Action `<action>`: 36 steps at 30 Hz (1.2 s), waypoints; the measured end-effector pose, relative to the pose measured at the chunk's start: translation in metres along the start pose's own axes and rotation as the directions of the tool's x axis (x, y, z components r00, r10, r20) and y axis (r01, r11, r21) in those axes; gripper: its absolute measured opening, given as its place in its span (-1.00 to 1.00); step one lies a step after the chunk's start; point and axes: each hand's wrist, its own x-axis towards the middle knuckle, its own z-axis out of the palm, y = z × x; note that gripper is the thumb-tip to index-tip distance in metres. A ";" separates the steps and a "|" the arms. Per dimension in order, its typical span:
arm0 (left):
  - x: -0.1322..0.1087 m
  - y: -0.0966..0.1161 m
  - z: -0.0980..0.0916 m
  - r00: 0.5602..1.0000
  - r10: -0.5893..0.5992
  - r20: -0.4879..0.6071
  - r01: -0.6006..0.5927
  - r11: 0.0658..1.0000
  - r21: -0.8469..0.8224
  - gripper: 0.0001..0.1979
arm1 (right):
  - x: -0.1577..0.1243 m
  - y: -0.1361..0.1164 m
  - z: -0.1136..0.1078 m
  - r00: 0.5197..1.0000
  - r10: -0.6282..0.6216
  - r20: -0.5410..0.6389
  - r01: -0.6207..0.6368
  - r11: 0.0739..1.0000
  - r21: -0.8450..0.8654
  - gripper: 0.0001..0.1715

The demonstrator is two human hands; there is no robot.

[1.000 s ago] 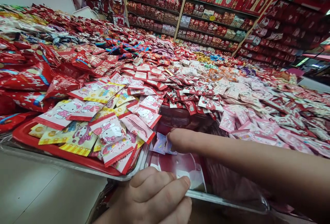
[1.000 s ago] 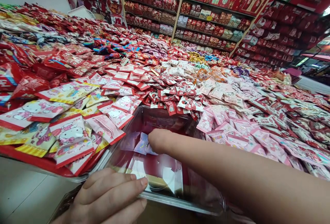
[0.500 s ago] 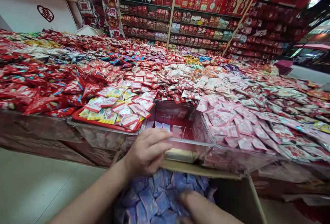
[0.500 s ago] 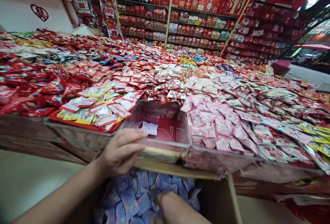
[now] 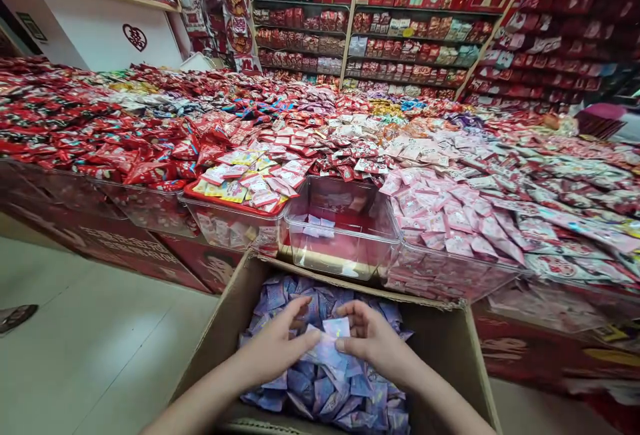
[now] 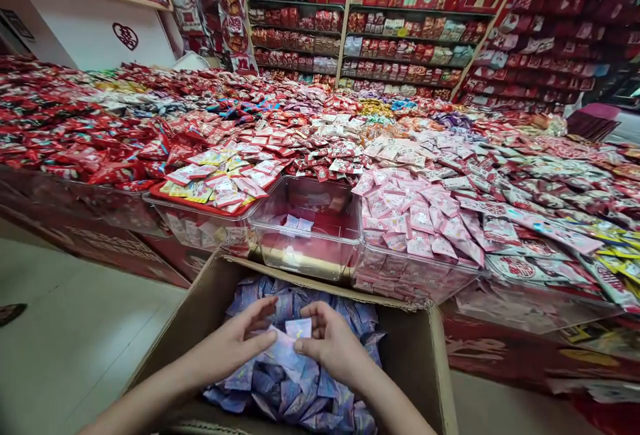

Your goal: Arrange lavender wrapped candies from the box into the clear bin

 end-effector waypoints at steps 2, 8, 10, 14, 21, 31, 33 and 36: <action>0.001 0.010 0.013 0.998 -0.022 0.055 0.030 0.988 -0.149 -0.40 | -0.009 -0.019 0.003 0.996 -0.089 -0.026 0.093 0.977 0.191 -0.58; 0.003 0.043 0.028 0.993 -0.033 0.114 0.083 0.883 -0.462 -0.47 | -0.018 -0.039 -0.001 0.955 -0.075 -0.286 0.184 0.909 0.375 -0.68; 0.006 0.047 0.025 0.988 -0.001 0.152 0.082 0.846 -0.527 -0.45 | -0.016 -0.038 -0.006 0.940 -0.067 -0.335 0.218 0.874 0.435 -0.66; 0.011 0.051 0.020 0.989 0.002 0.145 0.072 0.859 -0.508 -0.48 | -0.012 -0.038 -0.010 0.904 -0.111 -0.412 0.307 0.840 0.447 -0.64; 0.015 0.041 0.031 0.996 -0.062 -0.063 0.046 0.973 -0.226 -0.72 | -0.014 -0.046 0.002 0.899 -0.185 -0.397 0.339 0.869 0.361 -0.60; 0.011 0.030 0.030 0.955 0.044 -0.295 -0.077 0.992 -0.101 -0.69 | -0.021 -0.056 0.009 0.902 -0.237 -0.360 0.333 0.913 0.234 -0.80; 0.011 0.039 0.030 0.957 0.088 -0.278 -0.127 0.984 -0.126 -0.71 | -0.021 -0.064 0.010 0.893 -0.258 -0.370 0.348 0.916 0.201 -0.78; 0.013 0.053 0.023 0.978 0.142 -0.153 -0.171 0.965 -0.199 -0.71 | -0.019 -0.078 0.007 0.883 -0.311 -0.352 0.378 0.916 0.137 -0.71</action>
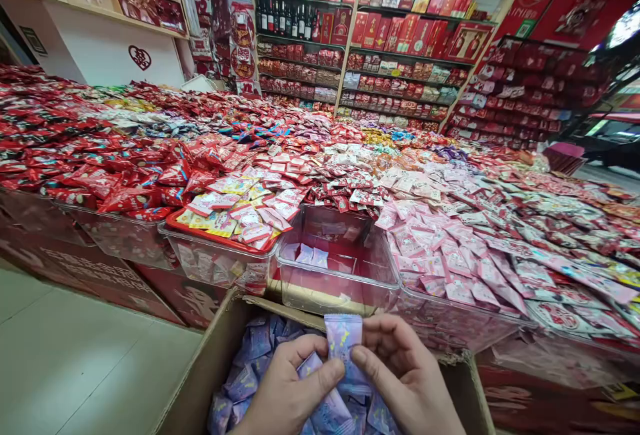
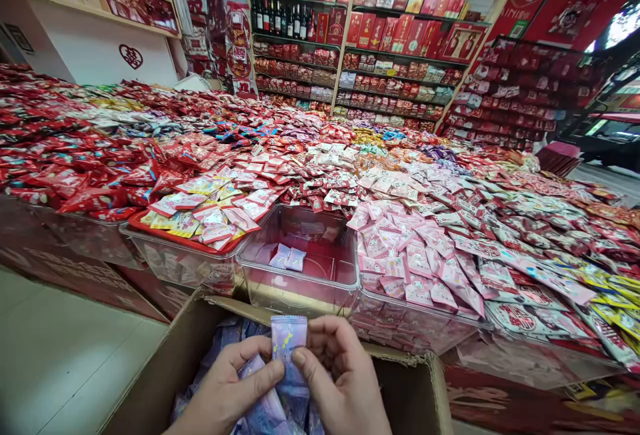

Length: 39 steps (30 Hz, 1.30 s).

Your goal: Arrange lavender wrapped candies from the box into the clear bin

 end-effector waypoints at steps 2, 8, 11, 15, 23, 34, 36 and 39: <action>0.004 0.008 -0.005 0.998 0.014 0.055 -0.012 1.000 -0.029 -0.73 | 0.006 -0.007 0.000 0.997 -0.003 0.071 0.006 0.999 -0.049 -0.69; 0.008 0.015 -0.011 0.999 0.019 0.026 -0.017 0.995 -0.096 -0.73 | 0.014 -0.009 0.006 0.986 -0.010 0.164 0.041 0.981 -0.188 -0.73; 0.005 0.014 -0.015 0.999 0.034 0.011 -0.033 0.991 -0.127 -0.76 | 0.013 -0.018 0.007 0.976 -0.035 0.215 0.093 0.959 -0.266 -0.71; 0.000 0.013 -0.031 1.000 -0.022 0.019 0.024 0.992 -0.127 -0.79 | 0.043 -0.063 0.002 0.944 -0.293 0.148 0.328 0.814 -0.480 -0.79; 0.003 -0.008 -0.042 0.979 -0.202 -0.006 0.200 0.971 -0.131 -0.76 | 0.163 -0.056 0.028 0.836 0.349 0.423 0.513 -0.223 -0.829 -0.80; 0.005 -0.016 -0.052 0.985 -0.170 0.011 0.170 0.976 -0.137 -0.80 | 0.201 0.005 0.032 0.778 0.547 0.308 0.547 -0.350 -0.760 -0.69; 0.005 -0.017 -0.052 0.987 -0.158 0.009 0.158 0.979 -0.131 -0.81 | 0.202 0.006 0.030 0.789 0.552 0.269 0.520 -0.368 -0.771 -0.69; 0.006 -0.018 -0.051 0.988 -0.155 0.006 0.155 0.979 -0.129 -0.82 | 0.201 0.011 0.026 0.796 0.555 0.243 0.501 -0.379 -0.778 -0.58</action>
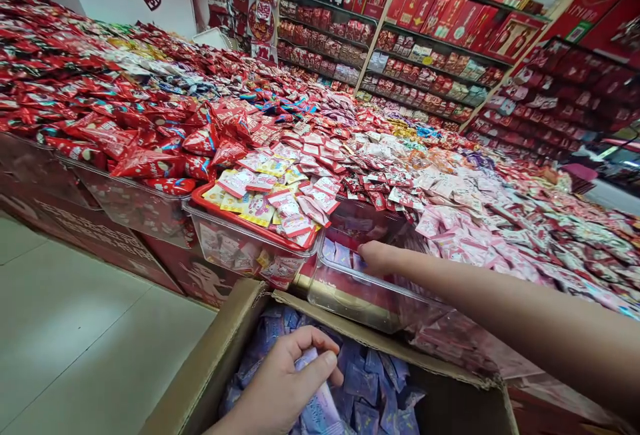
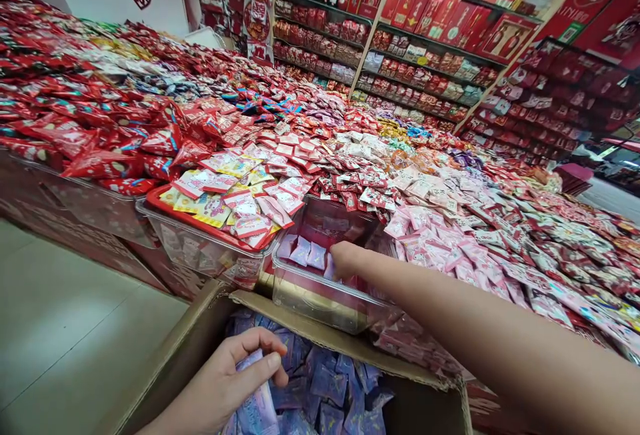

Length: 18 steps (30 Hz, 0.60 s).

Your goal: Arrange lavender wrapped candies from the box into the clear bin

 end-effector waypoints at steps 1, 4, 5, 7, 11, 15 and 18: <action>0.001 -0.001 0.000 1.000 -0.009 0.001 0.009 1.000 -0.011 -0.81 | 0.001 0.000 0.002 1.000 0.004 -0.002 -0.004 1.000 0.000 -0.55; 0.003 -0.002 0.001 1.000 -0.029 0.001 0.029 0.998 -0.046 -0.78 | 0.008 -0.001 0.007 1.000 0.013 -0.015 -0.013 1.000 -0.001 -0.54; 0.004 -0.003 0.001 0.999 -0.041 -0.001 0.041 0.997 -0.068 -0.77 | 0.010 0.000 0.007 1.000 0.015 -0.020 -0.015 1.000 -0.001 -0.55; 0.005 -0.004 0.000 0.997 -0.080 0.000 0.079 0.985 -0.151 -0.74 | 0.014 0.001 0.004 0.999 0.012 -0.035 -0.012 1.000 -0.004 -0.59; 0.007 -0.003 -0.003 0.978 -0.202 0.057 0.207 0.882 -0.423 -0.75 | 0.004 0.007 -0.017 0.992 -0.009 -0.126 0.010 1.000 0.004 -0.71; 0.006 -0.001 -0.007 0.977 -0.199 0.081 0.209 0.796 -0.568 -0.77 | -0.050 0.010 -0.043 0.938 0.026 -0.345 -0.005 0.998 0.061 -0.71; 0.003 0.002 -0.007 0.980 -0.179 0.090 0.196 0.767 -0.610 -0.75 | -0.115 -0.002 -0.041 0.787 0.027 -0.616 0.162 0.955 0.249 -0.77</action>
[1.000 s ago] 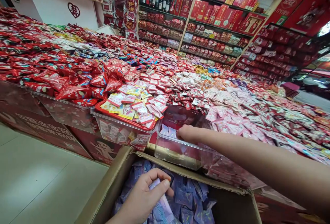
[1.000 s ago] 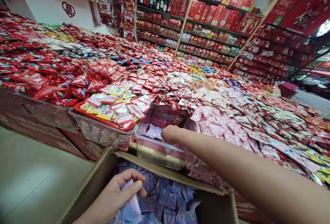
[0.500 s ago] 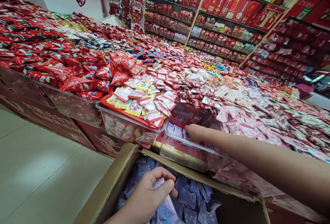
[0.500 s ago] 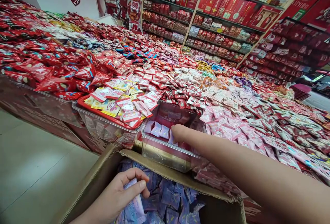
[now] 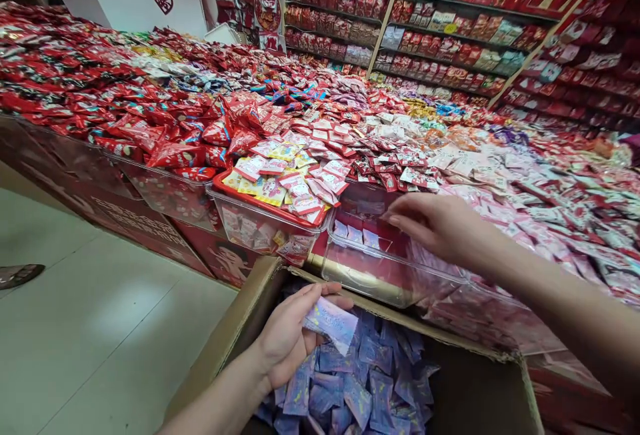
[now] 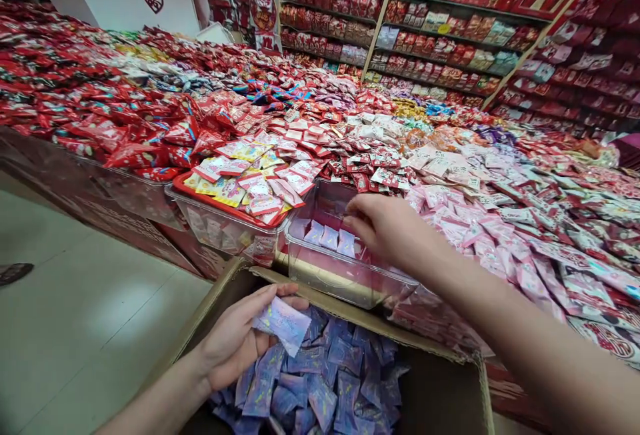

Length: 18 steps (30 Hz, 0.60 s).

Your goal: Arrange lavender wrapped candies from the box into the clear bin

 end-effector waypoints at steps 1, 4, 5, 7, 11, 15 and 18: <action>-0.002 0.000 0.002 1.000 0.004 0.012 -0.004 1.000 -0.012 -0.75 | -0.021 -0.009 -0.004 0.998 0.007 -0.062 0.000 0.994 0.107 -0.78; -0.009 -0.002 0.014 0.999 0.037 0.034 -0.036 0.999 -0.033 -0.74 | -0.078 -0.040 0.013 0.996 0.066 0.056 -0.082 0.919 0.385 -0.73; -0.012 -0.004 0.019 0.998 0.054 0.036 -0.053 0.998 -0.033 -0.74 | -0.091 -0.049 0.025 0.990 0.093 0.108 -0.133 0.875 0.465 -0.74; -0.016 -0.009 0.027 0.995 0.083 0.051 -0.083 0.996 -0.016 -0.74 | -0.107 -0.063 0.052 0.973 0.131 0.188 -0.221 0.760 0.612 -0.72; -0.020 -0.021 0.034 0.994 0.098 0.053 -0.103 0.989 0.104 -0.70 | -0.118 -0.067 0.085 0.977 0.196 0.081 -0.197 0.689 0.697 -0.68; -0.023 -0.025 0.037 0.994 -0.030 0.102 0.026 0.999 0.040 -0.65 | -0.127 -0.055 0.091 0.931 0.023 -0.365 0.100 0.944 0.313 -0.78; -0.025 -0.024 0.044 0.985 -0.017 0.173 0.031 0.996 -0.081 -0.71 | -0.135 -0.050 0.095 0.885 -0.123 -0.448 0.243 0.945 0.221 -0.67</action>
